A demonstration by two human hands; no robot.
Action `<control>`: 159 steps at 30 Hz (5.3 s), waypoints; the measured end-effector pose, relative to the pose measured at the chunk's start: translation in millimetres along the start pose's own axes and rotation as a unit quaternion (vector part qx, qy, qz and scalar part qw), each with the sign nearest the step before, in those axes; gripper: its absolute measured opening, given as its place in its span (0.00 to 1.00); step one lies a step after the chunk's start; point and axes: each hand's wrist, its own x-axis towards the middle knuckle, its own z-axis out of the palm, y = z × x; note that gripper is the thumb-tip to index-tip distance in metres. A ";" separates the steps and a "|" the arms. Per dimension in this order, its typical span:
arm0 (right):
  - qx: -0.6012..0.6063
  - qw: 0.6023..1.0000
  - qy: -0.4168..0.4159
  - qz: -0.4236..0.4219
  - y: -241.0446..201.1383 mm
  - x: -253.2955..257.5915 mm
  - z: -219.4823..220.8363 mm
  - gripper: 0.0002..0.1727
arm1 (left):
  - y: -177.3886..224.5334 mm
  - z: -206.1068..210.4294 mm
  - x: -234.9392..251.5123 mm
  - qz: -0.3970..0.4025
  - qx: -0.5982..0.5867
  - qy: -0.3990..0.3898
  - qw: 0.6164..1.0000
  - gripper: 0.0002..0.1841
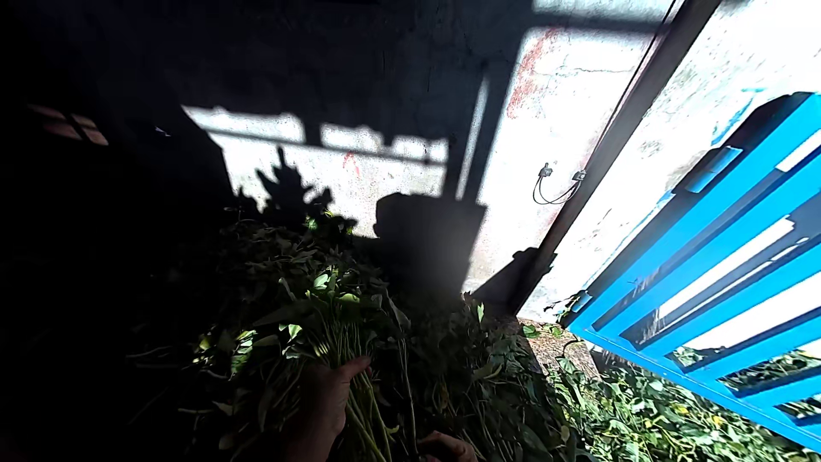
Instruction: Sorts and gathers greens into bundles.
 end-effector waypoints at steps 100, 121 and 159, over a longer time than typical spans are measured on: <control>-0.461 0.818 0.153 -0.307 -56.9 47.6 53.7 0.04 | 13.7 13.2 -3.6 0.070 -0.122 -0.011 0.990 0.20; -0.409 0.892 0.085 -0.172 -67.1 61.3 73.0 0.14 | 10.7 3.8 -9.8 0.041 0.016 -0.181 0.982 0.28; -0.223 0.939 0.180 0.191 132.8 79.4 -19.0 0.18 | 36.4 -6.0 7.9 0.093 -0.050 0.013 0.994 0.17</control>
